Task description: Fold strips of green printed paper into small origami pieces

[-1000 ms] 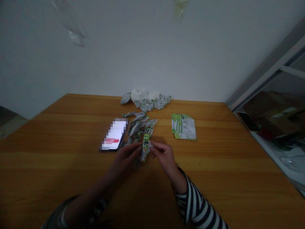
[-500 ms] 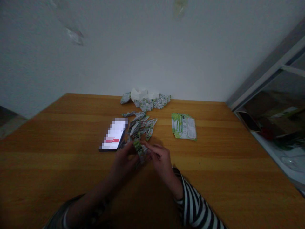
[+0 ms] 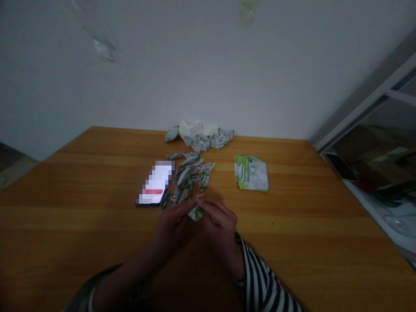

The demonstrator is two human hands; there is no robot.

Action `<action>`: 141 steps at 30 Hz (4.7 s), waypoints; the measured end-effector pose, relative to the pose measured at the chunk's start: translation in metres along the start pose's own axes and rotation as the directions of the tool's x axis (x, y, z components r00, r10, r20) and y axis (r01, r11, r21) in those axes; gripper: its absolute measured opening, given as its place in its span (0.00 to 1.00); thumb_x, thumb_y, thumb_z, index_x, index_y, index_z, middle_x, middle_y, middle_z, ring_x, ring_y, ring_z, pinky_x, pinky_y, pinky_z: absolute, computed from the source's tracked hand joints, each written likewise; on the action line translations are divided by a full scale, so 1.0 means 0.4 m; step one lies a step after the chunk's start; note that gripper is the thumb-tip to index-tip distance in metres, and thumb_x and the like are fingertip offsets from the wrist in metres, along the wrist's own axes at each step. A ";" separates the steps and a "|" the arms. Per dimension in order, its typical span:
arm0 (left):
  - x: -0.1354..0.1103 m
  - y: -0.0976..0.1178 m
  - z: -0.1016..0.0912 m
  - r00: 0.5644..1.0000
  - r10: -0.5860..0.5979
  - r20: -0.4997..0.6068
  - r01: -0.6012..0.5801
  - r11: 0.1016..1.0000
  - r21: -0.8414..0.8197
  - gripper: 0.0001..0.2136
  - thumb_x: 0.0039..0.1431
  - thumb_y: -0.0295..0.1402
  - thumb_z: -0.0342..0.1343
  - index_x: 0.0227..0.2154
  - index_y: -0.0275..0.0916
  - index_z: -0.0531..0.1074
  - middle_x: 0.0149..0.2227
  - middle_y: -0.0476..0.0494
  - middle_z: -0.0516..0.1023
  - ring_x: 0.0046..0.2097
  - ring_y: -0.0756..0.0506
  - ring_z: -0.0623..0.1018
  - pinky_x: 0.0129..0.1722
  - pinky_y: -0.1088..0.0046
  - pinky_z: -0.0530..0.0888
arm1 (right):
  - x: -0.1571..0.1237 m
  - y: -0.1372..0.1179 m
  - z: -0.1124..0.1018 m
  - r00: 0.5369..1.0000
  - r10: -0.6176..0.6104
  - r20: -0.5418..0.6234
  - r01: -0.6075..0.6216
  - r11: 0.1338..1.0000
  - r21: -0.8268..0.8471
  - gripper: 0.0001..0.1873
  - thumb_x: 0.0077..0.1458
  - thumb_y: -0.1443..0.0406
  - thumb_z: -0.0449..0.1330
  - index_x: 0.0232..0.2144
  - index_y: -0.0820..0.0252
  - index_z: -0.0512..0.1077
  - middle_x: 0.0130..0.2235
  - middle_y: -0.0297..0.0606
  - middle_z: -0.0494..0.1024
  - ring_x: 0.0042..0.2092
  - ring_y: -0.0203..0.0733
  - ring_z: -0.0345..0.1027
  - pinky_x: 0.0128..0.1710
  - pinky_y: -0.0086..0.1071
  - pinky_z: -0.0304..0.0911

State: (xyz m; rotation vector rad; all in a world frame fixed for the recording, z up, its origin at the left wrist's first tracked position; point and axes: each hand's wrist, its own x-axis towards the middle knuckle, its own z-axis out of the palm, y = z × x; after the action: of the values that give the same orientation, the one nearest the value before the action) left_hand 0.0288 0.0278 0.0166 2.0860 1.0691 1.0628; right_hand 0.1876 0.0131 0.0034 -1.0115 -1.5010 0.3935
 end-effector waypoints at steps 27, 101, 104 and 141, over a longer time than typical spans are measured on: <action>0.020 0.001 0.005 0.916 -0.401 0.023 0.367 0.813 -0.452 0.17 0.57 0.26 0.53 0.48 0.43 0.76 0.48 0.47 0.79 0.51 0.42 0.78 0.54 0.63 0.71 | 0.009 0.018 0.013 0.950 0.296 0.095 -0.311 0.897 0.315 0.12 0.53 0.71 0.58 0.28 0.52 0.81 0.40 0.39 0.80 0.43 0.43 0.74 0.44 0.37 0.69; -0.006 0.006 0.020 0.988 0.131 0.085 -0.157 0.846 0.510 0.23 0.61 0.29 0.54 0.58 0.33 0.59 0.48 0.32 0.73 0.48 0.39 0.75 0.43 0.64 0.78 | 0.013 0.006 0.034 0.747 0.637 0.190 -0.660 0.678 0.323 0.12 0.51 0.60 0.62 0.23 0.61 0.69 0.22 0.30 0.68 0.24 0.33 0.60 0.23 0.25 0.57; -0.007 0.009 0.020 0.989 0.134 0.066 -0.148 0.832 0.535 0.20 0.62 0.26 0.51 0.57 0.33 0.60 0.47 0.33 0.73 0.47 0.40 0.76 0.42 0.65 0.78 | 0.017 0.000 0.033 0.747 0.643 0.169 -0.657 0.677 0.331 0.12 0.50 0.59 0.62 0.22 0.61 0.69 0.21 0.30 0.67 0.25 0.33 0.59 0.23 0.25 0.56; 0.033 -0.002 -0.015 0.974 -0.197 -0.111 0.197 0.980 -0.010 0.07 0.56 0.32 0.58 0.24 0.36 0.73 0.24 0.49 0.73 0.27 0.50 0.72 0.27 0.77 0.68 | 0.025 0.043 0.001 0.757 0.544 0.363 -0.642 0.722 0.258 0.07 0.52 0.62 0.63 0.26 0.59 0.71 0.20 0.29 0.73 0.20 0.33 0.67 0.20 0.25 0.61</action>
State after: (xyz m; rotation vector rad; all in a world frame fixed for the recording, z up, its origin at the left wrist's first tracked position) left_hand 0.0284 0.0401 0.0245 1.8935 1.3019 1.0895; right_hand 0.1944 0.0307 -0.0031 -1.1530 -1.2168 1.2823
